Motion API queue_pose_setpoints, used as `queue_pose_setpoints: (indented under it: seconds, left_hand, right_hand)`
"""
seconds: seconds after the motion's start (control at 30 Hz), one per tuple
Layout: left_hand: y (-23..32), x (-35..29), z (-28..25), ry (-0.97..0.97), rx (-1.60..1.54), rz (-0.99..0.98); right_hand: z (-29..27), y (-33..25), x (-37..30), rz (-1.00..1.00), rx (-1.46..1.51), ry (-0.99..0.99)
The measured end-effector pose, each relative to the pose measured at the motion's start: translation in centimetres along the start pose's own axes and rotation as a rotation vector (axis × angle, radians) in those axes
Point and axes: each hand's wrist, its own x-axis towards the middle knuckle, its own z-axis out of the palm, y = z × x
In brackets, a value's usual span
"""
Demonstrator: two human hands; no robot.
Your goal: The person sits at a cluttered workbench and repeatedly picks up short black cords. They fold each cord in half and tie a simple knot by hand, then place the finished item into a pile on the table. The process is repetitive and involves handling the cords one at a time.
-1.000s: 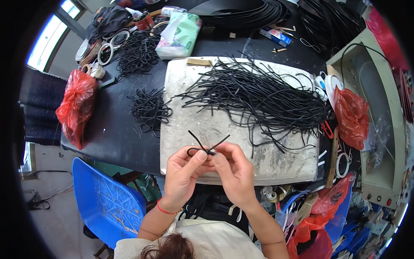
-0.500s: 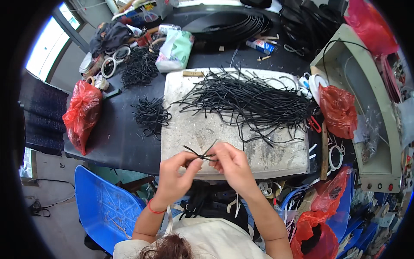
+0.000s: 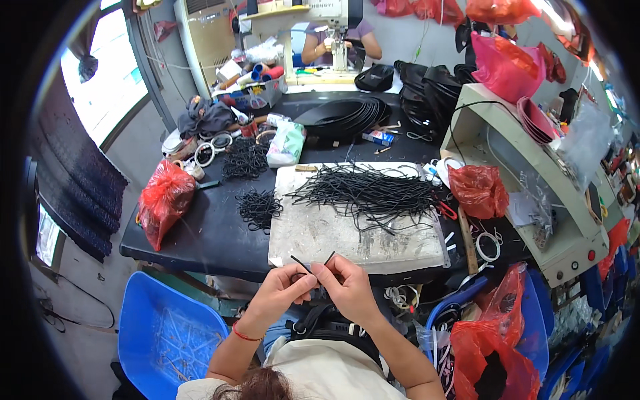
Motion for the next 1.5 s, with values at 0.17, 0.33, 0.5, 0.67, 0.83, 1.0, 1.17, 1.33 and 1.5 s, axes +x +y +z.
queue_pose_setpoints:
  seconds: [0.17,0.33,0.5,0.67,0.83,1.0,1.17,1.33,1.5]
  left_hand:
    - [1.6,-1.8,2.8,0.082,-0.048,0.053]
    - [0.1,-1.2,3.9,0.33,0.818,0.785]
    - [1.0,-0.8,1.8,0.146,0.457,0.23]
    - [-0.6,0.2,-0.8,0.012,-0.004,0.122]
    - [-0.4,0.2,-1.6,0.008,-0.066,0.062]
    - [-0.6,0.8,-2.2,0.023,-0.322,-0.034]
    - [-0.9,1.9,-2.4,0.085,-0.241,-0.022]
    - [-2.5,2.7,-2.7,0.141,-0.143,0.043]
    - [-2.5,3.2,-3.1,0.123,-0.17,-0.006]
  right_hand:
    - [0.4,-2.8,-1.8,-0.2,-0.214,0.179]
    - [0.2,-3.3,-1.7,-0.147,-0.126,0.212]
    - [-0.6,-2.3,-0.1,-0.015,-0.113,0.071]
    - [-0.6,-1.3,0.2,0.118,0.12,-0.004]
    - [-0.6,-0.6,0.5,0.205,0.144,-0.023]
    - [-0.6,-0.1,0.8,0.25,0.145,-0.003]
    - [-0.7,1.0,1.9,0.227,0.154,-0.031]
    - [0.0,1.4,2.4,0.217,0.098,-0.013]
    - [0.2,1.8,2.9,0.171,0.101,-0.011]
